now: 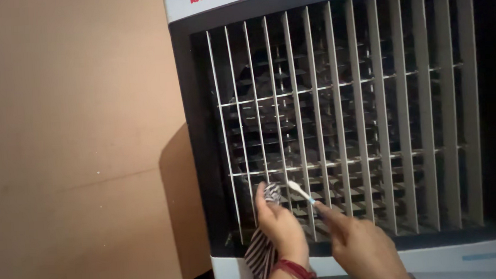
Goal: The person uses a toothbrush to scrub the vertical bars and horizontal crossbars of a black air cooler grill. The person repeatedly scrubs different sections of the grill, moving from the center to the sides and top to bottom, to remove dust and debris.
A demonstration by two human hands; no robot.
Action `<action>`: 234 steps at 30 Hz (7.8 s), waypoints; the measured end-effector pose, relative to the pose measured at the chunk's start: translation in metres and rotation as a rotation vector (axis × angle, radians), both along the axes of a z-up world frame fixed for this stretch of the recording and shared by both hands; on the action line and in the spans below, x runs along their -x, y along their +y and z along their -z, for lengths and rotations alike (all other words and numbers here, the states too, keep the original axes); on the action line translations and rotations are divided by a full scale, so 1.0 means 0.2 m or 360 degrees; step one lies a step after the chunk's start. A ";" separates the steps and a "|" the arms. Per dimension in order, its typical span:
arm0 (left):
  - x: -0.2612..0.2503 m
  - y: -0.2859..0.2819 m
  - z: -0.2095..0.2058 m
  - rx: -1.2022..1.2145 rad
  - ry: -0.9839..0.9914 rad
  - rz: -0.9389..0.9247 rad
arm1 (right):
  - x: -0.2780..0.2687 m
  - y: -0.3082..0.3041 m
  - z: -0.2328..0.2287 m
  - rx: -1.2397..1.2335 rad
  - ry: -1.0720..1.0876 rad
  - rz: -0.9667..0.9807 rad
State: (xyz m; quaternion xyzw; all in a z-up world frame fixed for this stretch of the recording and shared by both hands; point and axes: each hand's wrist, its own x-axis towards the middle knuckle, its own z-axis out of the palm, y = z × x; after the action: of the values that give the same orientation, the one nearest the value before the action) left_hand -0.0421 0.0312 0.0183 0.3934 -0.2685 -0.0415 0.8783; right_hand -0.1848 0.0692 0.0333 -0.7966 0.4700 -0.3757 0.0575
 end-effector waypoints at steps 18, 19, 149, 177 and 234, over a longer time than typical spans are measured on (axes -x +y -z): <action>-0.04 -0.22 -0.10 -0.0541 -0.0035 -0.0082 | -0.30 -0.32 -0.07 0.0217 0.0128 -0.0035; -0.06 -0.24 -0.09 -0.0533 0.0012 0.0015 | -0.30 -0.32 -0.05 0.0293 0.0155 -0.0001; -0.29 -0.55 -0.02 -0.0247 0.0384 0.0870 | -0.32 -0.31 0.01 0.0039 0.0269 0.0035; 0.03 -0.15 0.05 -0.0286 0.0298 0.0184 | -0.14 -0.17 0.03 0.0082 0.0294 0.0197; -0.12 -0.57 0.04 -0.0192 0.0112 0.1085 | -0.16 -0.35 -0.03 0.0051 0.0082 0.0078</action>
State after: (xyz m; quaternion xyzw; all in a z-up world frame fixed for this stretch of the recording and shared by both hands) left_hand -0.0186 -0.0829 0.0107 0.3308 -0.3511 -0.3618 0.7978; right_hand -0.1526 -0.0013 0.0387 -0.7952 0.4847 -0.3637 0.0234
